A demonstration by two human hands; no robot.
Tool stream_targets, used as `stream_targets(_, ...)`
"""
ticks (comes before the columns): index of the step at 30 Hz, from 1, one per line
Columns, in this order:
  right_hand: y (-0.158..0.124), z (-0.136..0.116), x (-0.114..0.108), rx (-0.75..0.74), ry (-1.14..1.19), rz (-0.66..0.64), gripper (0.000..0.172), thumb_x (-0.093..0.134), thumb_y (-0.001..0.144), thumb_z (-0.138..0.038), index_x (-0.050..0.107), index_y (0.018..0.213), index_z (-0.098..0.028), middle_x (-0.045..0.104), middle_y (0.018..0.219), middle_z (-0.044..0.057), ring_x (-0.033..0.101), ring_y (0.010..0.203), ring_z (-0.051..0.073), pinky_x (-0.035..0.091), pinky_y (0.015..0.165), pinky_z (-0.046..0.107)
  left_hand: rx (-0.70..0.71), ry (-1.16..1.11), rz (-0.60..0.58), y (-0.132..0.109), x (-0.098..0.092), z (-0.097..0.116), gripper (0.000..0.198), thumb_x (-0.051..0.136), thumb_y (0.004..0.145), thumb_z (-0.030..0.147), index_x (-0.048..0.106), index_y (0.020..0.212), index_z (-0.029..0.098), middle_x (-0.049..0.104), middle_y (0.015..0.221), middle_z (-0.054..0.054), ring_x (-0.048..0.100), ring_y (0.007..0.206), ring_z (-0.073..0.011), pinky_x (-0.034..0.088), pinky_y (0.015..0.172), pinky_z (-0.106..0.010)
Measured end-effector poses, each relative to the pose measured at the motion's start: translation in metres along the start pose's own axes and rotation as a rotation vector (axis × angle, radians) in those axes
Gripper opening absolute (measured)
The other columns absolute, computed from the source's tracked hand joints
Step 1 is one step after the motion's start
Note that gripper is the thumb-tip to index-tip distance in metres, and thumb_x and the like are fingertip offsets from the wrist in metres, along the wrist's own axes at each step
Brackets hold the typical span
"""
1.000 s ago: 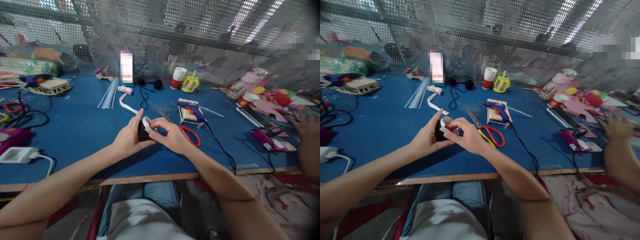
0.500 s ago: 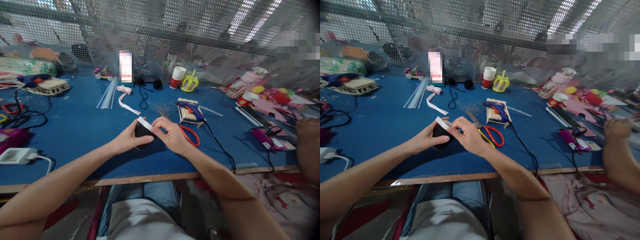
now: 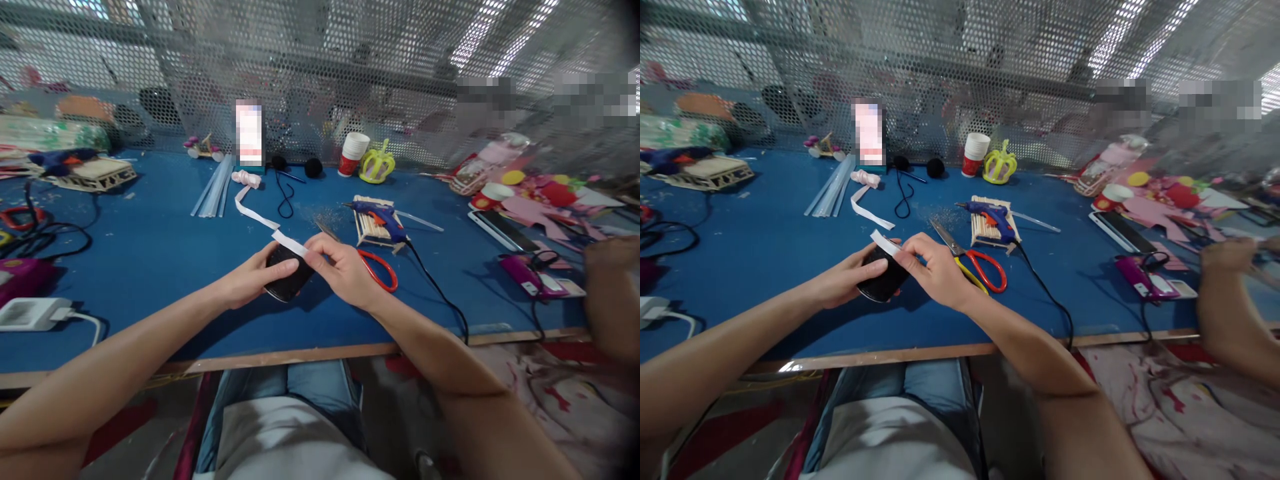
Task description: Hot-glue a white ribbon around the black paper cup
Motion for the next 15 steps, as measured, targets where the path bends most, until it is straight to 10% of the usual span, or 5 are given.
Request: stream_targets(15,0.001,-0.001,-0.001,0.032,-0.056,-0.064,0.016,0.052,0.085,-0.029,0.054,0.074,-0.018,0.057,0.086,0.004,0.054,0.084,0.013,0.043,0.079,0.028,0.26,0.546,0.182,0.005,-0.011,-0.004,0.076,0.065,0.069,0.043,0.029,0.132,0.018,0.051,0.119,-0.01,0.05,0.109,-0.0245,0.043,0.091,-0.04)
Point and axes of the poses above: each hand's wrist, its own y-axis towards the middle knuckle, its own x-axis out of the palm, z = x × y, the point moved 2 cm from there along y, towards the middle knuckle
